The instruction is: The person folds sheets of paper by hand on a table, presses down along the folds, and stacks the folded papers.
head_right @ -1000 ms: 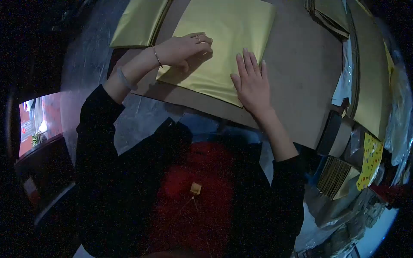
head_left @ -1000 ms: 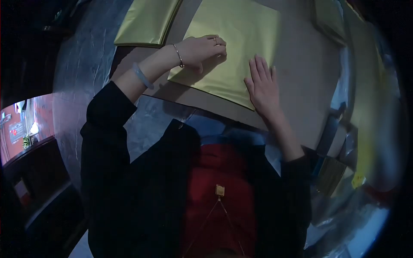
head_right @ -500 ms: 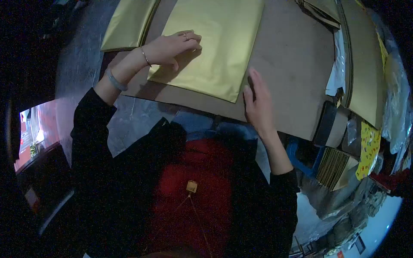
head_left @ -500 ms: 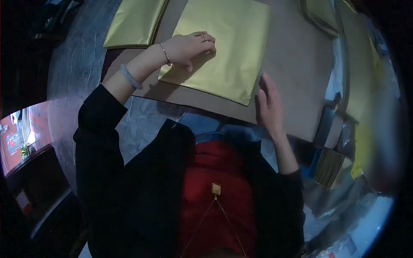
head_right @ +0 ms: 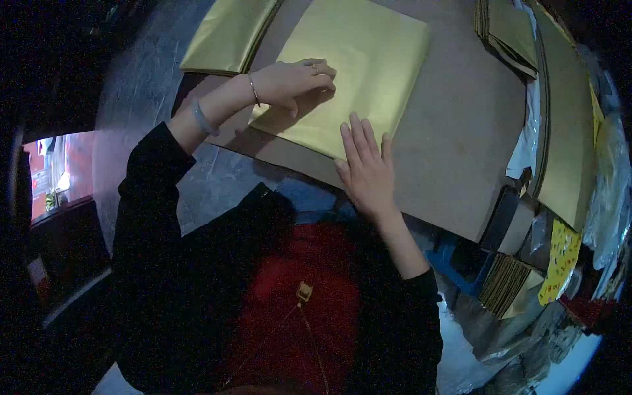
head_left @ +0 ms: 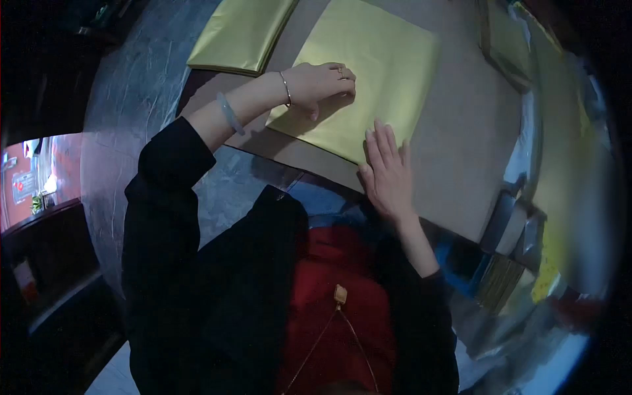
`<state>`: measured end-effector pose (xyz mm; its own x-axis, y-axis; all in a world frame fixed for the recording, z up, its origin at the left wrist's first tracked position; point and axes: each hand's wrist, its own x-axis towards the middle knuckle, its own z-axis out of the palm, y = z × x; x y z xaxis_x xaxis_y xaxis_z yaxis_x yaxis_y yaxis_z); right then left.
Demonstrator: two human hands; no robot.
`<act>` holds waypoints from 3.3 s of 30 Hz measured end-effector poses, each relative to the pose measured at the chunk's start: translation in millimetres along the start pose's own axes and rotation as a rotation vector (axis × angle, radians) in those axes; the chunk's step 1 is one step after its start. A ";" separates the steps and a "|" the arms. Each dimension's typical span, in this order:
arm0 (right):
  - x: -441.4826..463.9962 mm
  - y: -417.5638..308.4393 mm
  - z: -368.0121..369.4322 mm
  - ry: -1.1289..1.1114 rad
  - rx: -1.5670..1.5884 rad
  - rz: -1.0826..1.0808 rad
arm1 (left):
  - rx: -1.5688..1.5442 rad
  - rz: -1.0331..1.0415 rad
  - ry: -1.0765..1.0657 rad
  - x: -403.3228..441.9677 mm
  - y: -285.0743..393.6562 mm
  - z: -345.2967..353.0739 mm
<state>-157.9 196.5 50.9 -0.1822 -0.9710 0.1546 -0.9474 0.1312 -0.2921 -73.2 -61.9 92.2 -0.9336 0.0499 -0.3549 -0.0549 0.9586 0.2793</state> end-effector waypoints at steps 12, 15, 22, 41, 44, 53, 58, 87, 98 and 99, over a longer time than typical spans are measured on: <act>9.9 10.7 1.7 -0.296 -0.148 -0.290 | -0.007 0.077 0.169 -6.9 -6.5 10.4; 26.1 0.1 4.6 -0.361 -0.001 -0.386 | -0.035 0.059 0.152 -5.1 -8.8 12.5; 15.1 15.5 -0.4 -0.365 -0.104 -0.431 | -0.096 0.094 0.119 -10.5 -13.3 19.6; -5.8 42.7 -4.7 -0.435 -0.004 -0.326 | -0.315 -0.254 0.736 17.2 141.5 114.9; -9.9 42.5 -6.0 -0.372 -0.044 -0.350 | -0.225 -0.340 0.732 3.5 130.4 113.1; -5.0 36.2 -14.2 -0.403 -0.052 -0.340 | -0.097 -0.615 0.750 -55.8 81.3 111.9; -8.2 40.0 -13.2 -0.405 -0.065 -0.365 | -0.033 -0.660 0.676 -62.5 72.1 112.3; 42.9 58.7 17.3 -0.420 0.346 -0.473 | -0.145 -0.524 0.611 -19.7 124.3 114.1; 193.8 202.7 -9.1 -0.129 0.043 -0.122 | -0.194 -0.505 0.631 -19.9 123.1 114.9; 203.0 209.2 -10.6 -0.099 -0.033 -0.126 | -0.197 -0.497 0.637 -19.8 122.4 116.4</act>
<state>-395.9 28.9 31.2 -0.0356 -0.9950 0.0935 -0.9695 0.0117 -0.2447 -20.2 87.1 29.5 -0.8027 -0.5912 0.0783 -0.5195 0.7577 0.3949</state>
